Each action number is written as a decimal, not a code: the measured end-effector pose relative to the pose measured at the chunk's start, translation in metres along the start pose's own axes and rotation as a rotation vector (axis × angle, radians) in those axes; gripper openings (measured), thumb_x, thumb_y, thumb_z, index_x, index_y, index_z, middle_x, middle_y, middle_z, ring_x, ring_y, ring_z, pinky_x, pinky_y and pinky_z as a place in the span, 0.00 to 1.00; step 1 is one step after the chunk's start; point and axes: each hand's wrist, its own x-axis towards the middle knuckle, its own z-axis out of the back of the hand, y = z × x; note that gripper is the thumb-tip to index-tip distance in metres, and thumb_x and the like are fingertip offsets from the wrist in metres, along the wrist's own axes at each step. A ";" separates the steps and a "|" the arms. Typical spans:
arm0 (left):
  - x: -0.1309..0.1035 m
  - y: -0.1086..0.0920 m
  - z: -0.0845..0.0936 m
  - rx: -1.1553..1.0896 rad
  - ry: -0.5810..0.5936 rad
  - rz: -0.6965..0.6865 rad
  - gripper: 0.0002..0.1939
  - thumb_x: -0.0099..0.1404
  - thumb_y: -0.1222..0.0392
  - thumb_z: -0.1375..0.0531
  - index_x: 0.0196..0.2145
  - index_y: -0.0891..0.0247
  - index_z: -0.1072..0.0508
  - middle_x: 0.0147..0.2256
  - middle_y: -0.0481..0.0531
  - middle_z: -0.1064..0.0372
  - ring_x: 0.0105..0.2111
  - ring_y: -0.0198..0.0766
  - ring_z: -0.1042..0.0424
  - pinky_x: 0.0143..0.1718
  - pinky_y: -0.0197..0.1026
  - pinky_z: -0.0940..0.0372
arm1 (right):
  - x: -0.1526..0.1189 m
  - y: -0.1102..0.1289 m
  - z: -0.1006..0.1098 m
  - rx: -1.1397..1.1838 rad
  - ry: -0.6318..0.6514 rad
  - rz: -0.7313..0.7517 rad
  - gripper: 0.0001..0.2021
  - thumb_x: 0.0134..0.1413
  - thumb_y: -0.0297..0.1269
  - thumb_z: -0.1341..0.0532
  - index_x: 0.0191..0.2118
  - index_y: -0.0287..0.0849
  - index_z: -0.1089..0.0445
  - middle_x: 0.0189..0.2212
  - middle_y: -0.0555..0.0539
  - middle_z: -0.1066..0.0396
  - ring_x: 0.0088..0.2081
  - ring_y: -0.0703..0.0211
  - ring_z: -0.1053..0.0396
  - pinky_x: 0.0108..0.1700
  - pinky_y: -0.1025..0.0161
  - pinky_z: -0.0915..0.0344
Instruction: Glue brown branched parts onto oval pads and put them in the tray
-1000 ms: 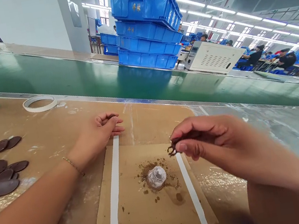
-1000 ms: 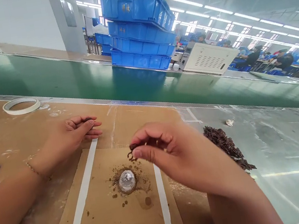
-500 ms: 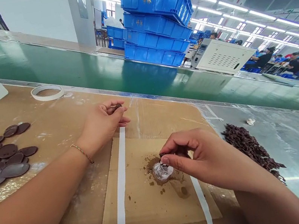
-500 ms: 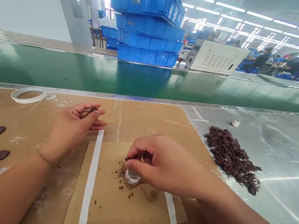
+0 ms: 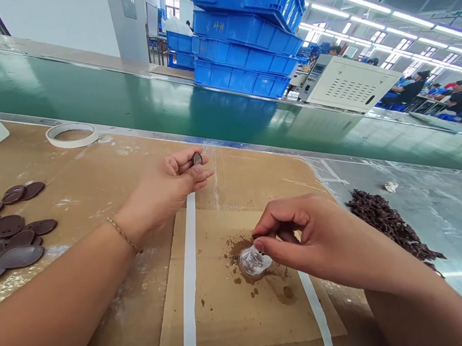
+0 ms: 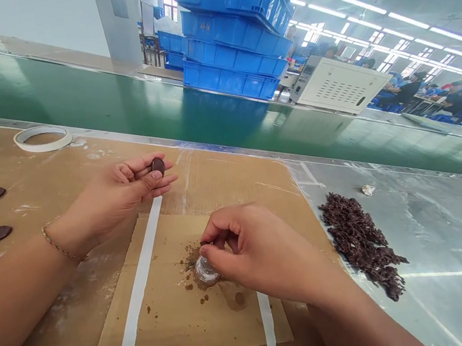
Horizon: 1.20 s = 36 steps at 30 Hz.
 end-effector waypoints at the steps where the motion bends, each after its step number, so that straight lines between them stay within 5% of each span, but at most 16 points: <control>1: -0.001 0.000 0.000 -0.008 0.024 0.011 0.13 0.59 0.63 0.32 0.43 0.61 0.21 0.44 0.49 0.26 0.44 0.38 0.25 0.52 0.41 0.30 | -0.001 -0.002 0.001 0.032 -0.022 -0.002 0.05 0.54 0.36 0.38 0.30 0.45 0.26 0.20 0.54 0.31 0.22 0.66 0.38 0.22 0.68 0.44; 6: -0.004 -0.001 0.000 0.010 0.029 0.021 0.20 0.56 0.60 0.29 0.46 0.63 0.24 0.47 0.52 0.27 0.44 0.37 0.26 0.49 0.38 0.30 | -0.003 -0.012 0.006 0.179 -0.195 0.020 0.07 0.55 0.41 0.36 0.32 0.44 0.26 0.26 0.50 0.26 0.27 0.61 0.33 0.27 0.65 0.39; 13: -0.007 0.000 0.000 -0.012 0.031 0.041 0.22 0.52 0.57 0.27 0.45 0.62 0.24 0.43 0.50 0.27 0.39 0.37 0.26 0.48 0.43 0.29 | 0.000 -0.002 -0.002 0.150 0.014 -0.015 0.05 0.54 0.35 0.38 0.30 0.42 0.26 0.21 0.52 0.30 0.23 0.66 0.36 0.24 0.68 0.41; 21: -0.011 -0.003 -0.004 -0.054 0.030 0.015 0.22 0.51 0.60 0.27 0.45 0.59 0.23 0.41 0.47 0.30 0.36 0.34 0.26 0.46 0.40 0.30 | -0.003 -0.013 0.004 0.370 -0.220 0.012 0.08 0.54 0.41 0.35 0.32 0.42 0.26 0.26 0.49 0.28 0.27 0.63 0.35 0.28 0.66 0.39; 28: -0.017 -0.006 -0.010 -0.042 0.026 0.062 0.24 0.49 0.61 0.26 0.45 0.58 0.23 0.38 0.48 0.25 0.39 0.40 0.24 0.46 0.40 0.31 | 0.003 -0.012 -0.004 0.465 -0.089 -0.011 0.06 0.54 0.37 0.34 0.31 0.40 0.26 0.22 0.52 0.32 0.23 0.67 0.40 0.24 0.69 0.44; 33: -0.022 -0.008 -0.014 -0.045 0.119 0.048 0.19 0.52 0.59 0.27 0.43 0.56 0.21 0.39 0.47 0.24 0.38 0.39 0.23 0.46 0.40 0.30 | 0.006 -0.017 -0.004 0.726 -0.391 0.082 0.09 0.52 0.41 0.31 0.35 0.42 0.25 0.26 0.51 0.28 0.23 0.68 0.36 0.25 0.69 0.38; 36: -0.028 -0.003 -0.021 -0.075 0.220 0.094 0.19 0.52 0.60 0.27 0.43 0.54 0.21 0.38 0.48 0.22 0.38 0.38 0.22 0.44 0.39 0.29 | 0.006 -0.020 -0.002 0.796 -0.435 0.110 0.09 0.53 0.43 0.31 0.36 0.44 0.24 0.25 0.51 0.28 0.23 0.67 0.35 0.26 0.68 0.35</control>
